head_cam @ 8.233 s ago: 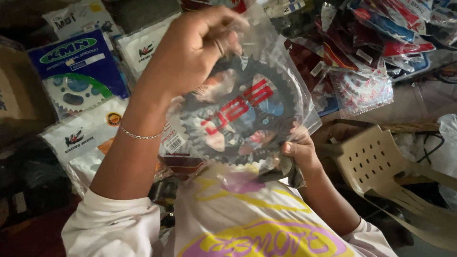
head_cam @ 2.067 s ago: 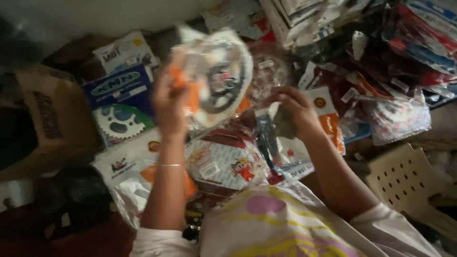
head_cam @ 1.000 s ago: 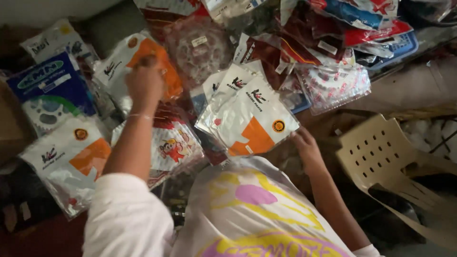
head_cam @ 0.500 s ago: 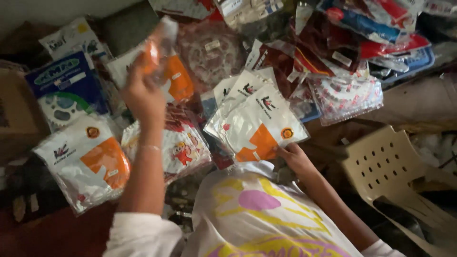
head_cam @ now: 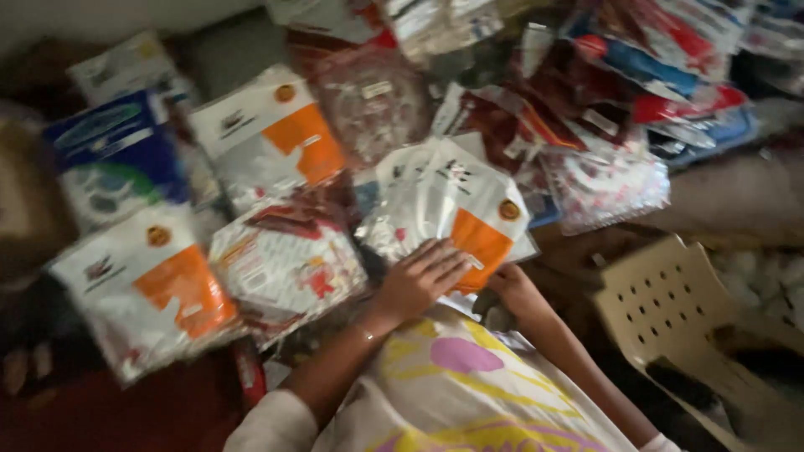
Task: The person sorts through a large pile of packaged motorcycle sprockets and parts on a table. They pick up various plastic-wrapped items, including a large white sprocket and several smaller packages, moving them around and organizing them into stacks.
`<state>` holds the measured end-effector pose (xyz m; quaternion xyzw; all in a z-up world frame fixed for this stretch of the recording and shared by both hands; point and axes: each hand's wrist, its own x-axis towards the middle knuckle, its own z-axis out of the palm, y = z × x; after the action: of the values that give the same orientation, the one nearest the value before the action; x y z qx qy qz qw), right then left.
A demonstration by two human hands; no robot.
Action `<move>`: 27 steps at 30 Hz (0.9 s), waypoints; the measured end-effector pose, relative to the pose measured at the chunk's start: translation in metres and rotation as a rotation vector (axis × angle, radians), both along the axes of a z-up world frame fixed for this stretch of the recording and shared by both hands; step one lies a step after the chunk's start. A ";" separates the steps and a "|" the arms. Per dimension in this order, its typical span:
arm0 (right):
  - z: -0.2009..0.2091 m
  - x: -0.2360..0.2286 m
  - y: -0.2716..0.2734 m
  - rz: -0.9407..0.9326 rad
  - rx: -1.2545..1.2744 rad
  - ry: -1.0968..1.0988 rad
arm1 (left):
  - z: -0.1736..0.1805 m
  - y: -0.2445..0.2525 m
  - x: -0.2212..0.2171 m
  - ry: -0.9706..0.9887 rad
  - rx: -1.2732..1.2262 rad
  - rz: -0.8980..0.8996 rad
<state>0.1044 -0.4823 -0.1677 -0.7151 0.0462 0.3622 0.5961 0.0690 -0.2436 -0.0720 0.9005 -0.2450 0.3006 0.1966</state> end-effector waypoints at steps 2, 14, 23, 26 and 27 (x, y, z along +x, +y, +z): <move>-0.018 -0.007 -0.016 -0.002 0.092 0.031 | -0.002 0.001 -0.007 0.105 -0.019 -0.025; 0.050 0.018 -0.015 0.388 -0.449 -0.108 | -0.043 0.064 -0.006 0.468 -0.090 -0.013; 0.055 -0.020 0.005 0.119 -0.688 -0.195 | -0.012 0.098 0.002 0.691 -0.062 0.123; 0.066 -0.027 0.001 0.088 -0.723 -0.259 | -0.009 0.100 0.003 0.696 -0.106 0.094; 0.071 -0.027 -0.001 0.072 -0.690 -0.308 | -0.008 0.103 0.001 0.705 -0.125 0.076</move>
<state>0.0773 -0.4831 -0.0972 -0.9210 0.0502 0.2343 0.3072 0.0705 -0.1404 -0.0802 0.9436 -0.1098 -0.0068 0.3124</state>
